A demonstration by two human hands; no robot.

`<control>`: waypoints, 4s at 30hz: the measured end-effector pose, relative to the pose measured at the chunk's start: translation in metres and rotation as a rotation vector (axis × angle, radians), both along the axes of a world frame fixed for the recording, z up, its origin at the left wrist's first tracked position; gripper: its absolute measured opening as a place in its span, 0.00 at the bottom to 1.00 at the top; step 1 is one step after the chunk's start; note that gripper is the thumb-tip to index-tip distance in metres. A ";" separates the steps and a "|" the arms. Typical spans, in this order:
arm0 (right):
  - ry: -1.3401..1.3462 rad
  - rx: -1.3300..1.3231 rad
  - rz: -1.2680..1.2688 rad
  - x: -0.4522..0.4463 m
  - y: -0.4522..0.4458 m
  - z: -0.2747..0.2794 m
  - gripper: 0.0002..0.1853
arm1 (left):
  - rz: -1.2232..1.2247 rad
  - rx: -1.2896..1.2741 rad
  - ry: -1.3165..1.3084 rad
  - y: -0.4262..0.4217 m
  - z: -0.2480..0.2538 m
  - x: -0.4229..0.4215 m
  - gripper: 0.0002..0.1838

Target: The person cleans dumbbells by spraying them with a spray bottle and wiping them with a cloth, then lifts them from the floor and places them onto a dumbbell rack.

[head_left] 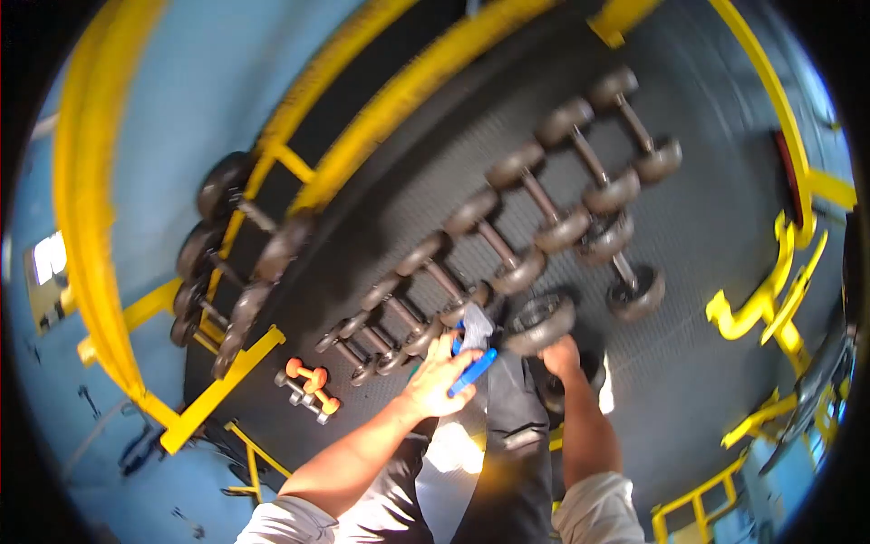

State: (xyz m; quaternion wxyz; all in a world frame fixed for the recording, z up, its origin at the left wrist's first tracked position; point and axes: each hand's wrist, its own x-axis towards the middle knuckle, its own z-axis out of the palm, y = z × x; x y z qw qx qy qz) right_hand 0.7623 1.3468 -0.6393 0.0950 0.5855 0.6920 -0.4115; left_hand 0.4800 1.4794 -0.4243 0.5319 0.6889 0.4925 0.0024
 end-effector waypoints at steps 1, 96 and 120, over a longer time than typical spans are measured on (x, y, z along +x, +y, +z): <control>0.003 0.121 0.160 0.002 -0.002 0.017 0.10 | 0.032 0.010 0.009 -0.002 0.017 -0.005 0.34; 0.244 0.562 -0.122 -0.229 0.634 0.648 0.26 | 0.666 0.328 -0.346 0.353 0.394 -0.106 0.30; 1.209 -0.124 -1.661 0.006 0.312 0.529 0.25 | 0.605 0.274 -0.359 0.252 0.360 0.005 0.22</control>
